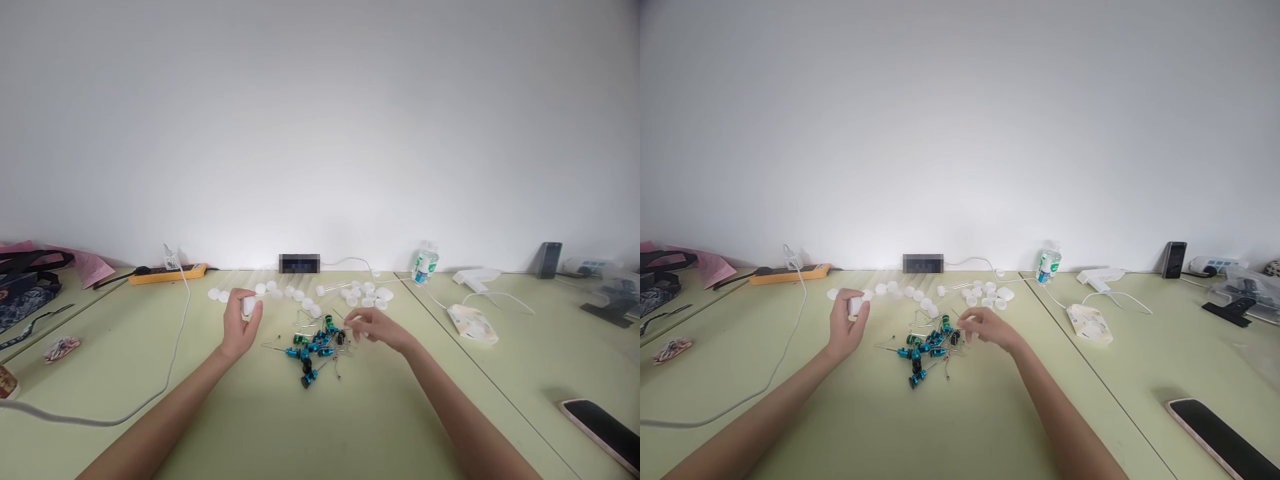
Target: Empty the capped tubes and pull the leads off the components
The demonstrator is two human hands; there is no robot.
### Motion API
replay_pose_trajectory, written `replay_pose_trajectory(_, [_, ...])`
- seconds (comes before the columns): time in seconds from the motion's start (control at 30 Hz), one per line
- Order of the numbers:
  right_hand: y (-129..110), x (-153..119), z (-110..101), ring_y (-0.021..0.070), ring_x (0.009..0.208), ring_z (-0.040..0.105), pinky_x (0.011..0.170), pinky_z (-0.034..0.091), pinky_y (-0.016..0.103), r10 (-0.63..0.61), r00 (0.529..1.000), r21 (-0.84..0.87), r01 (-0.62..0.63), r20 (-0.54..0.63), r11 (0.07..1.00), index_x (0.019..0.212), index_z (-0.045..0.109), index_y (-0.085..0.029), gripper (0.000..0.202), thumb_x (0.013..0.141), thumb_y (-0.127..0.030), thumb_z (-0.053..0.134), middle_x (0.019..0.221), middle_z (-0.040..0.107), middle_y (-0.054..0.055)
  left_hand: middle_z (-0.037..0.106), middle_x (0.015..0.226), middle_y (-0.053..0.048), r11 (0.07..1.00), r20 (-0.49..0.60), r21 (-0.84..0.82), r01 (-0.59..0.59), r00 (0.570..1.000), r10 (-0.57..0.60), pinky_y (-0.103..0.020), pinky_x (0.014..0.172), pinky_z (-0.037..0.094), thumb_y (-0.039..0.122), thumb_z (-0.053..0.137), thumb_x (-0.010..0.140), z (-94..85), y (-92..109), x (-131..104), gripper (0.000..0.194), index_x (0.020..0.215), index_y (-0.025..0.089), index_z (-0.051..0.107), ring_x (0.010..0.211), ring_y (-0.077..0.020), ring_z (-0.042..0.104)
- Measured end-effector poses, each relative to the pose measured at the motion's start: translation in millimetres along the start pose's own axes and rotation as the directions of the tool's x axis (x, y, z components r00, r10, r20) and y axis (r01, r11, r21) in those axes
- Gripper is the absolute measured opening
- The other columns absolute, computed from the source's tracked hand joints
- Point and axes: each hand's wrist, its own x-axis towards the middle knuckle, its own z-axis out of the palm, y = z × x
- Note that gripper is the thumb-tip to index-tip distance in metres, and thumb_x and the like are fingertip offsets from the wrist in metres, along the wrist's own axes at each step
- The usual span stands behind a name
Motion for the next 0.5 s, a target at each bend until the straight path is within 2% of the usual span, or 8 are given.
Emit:
replay_pose_trajectory(0.03, [8.2,2.3,-4.8,0.0069,0.047,0.039,0.042,0.028,0.018,-0.032,0.991,0.02,0.035,-0.133,0.999,0.083,0.06,-0.017,0.035,0.075,-0.051,0.053,0.067,0.062,0.002,0.046,0.086,-0.005,0.999,-0.012,0.04,-0.027,1.0,0.027,-0.03,0.07,0.041,0.026,0.05,0.078,-1.3,-7.5,2.9,0.018,0.094,0.018,0.044,0.079,-0.0175,0.048])
replay_pose_trajectory(0.07, [17.5,4.7,-9.2,0.0068,0.047,0.041,0.043,0.031,0.019,-0.056,0.954,0.033,0.069,-0.293,0.997,0.081,0.058,-0.017,0.036,0.076,-0.052,0.051,0.074,0.063,0.004,0.046,0.089,-0.006,0.995,-0.02,0.087,-0.044,0.999,0.046,-0.031,0.074,0.041,0.026,0.051,0.078,-3.1,-16.1,5.8,0.019,0.094,0.018,0.044,0.084,-0.0188,0.048])
replay_pose_trajectory(0.1, [27.6,7.1,-13.3,0.0073,0.047,0.043,0.046,0.036,0.021,-0.064,0.901,0.025,0.083,-0.428,0.996,0.081,0.056,-0.017,0.036,0.076,-0.053,0.05,0.079,0.064,0.004,0.046,0.091,-0.006,0.99,-0.032,0.136,-0.045,0.998,0.05,-0.033,0.077,0.04,0.027,0.051,0.078,-5.3,-25.7,8.3,0.019,0.094,0.018,0.044,0.088,-0.0199,0.047])
replay_pose_trajectory(0.17, [47.2,10.8,-20.0,0.0111,0.053,0.052,0.054,0.043,0.026,-0.056,0.745,-0.038,0.042,-0.665,0.998,0.076,0.052,-0.018,0.037,0.07,-0.055,0.056,0.081,0.065,0.005,0.046,0.093,-0.007,0.974,-0.045,0.228,0.0,0.999,0.011,-0.035,0.079,0.041,0.029,0.051,0.078,-10.4,-47.5,11.5,0.021,0.094,0.018,0.043,0.093,-0.0218,0.047])
replay_pose_trajectory(0.27, [67.4,13.4,-24.0,0.0198,0.078,0.059,0.071,0.045,0.035,-0.111,0.641,-0.156,-0.014,-0.759,0.988,0.076,0.05,-0.02,0.036,0.07,-0.054,0.056,0.098,0.063,0.008,0.044,0.099,-0.01,0.904,-0.006,0.404,0.138,0.989,-0.148,-0.036,0.077,0.042,0.032,0.046,0.08,-16.3,-79.3,10.5,0.023,0.097,0.017,0.043,0.097,-0.0241,0.046])
replay_pose_trajectory(0.37, [73.0,17.1,-17.0,0.0262,0.106,0.049,0.087,0.038,0.043,-0.294,0.616,-0.454,-0.116,-0.73,0.883,0.095,0.052,-0.022,0.038,0.074,-0.054,0.05,0.115,0.056,0.008,0.042,0.106,-0.013,0.762,0.08,0.616,0.201,0.946,-0.314,-0.045,0.085,0.037,0.036,0.041,0.081,-16.3,-99.0,4.5,0.029,0.103,0.017,0.046,0.104,-0.0288,0.042])
replay_pose_trajectory(0.43, [72.1,22.2,-8.3,0.0312,0.123,0.031,0.094,0.028,0.051,-0.365,0.657,-0.631,-0.22,-0.659,0.743,0.114,0.047,-0.026,0.051,0.073,-0.056,0.05,0.131,0.042,0.008,0.036,0.118,-0.015,0.693,0.104,0.694,0.198,0.924,-0.368,-0.053,0.091,0.028,0.045,0.039,0.081,-13.5,-103.8,0.9,0.041,0.114,0.02,0.043,0.118,-0.0337,0.03])
replay_pose_trajectory(0.5, [71.1,29.6,-0.6,0.0355,0.128,0.016,0.093,0.022,0.06,-0.348,0.731,-0.737,-0.304,-0.587,0.603,0.126,0.038,-0.034,0.06,0.073,-0.061,0.047,0.141,0.025,0.004,0.025,0.13,-0.015,0.674,0.14,0.715,0.185,0.907,-0.398,-0.061,0.092,0.02,0.055,0.039,0.078,-10.2,-104.9,-0.3,0.055,0.124,0.026,0.036,0.127,-0.037,0.013])
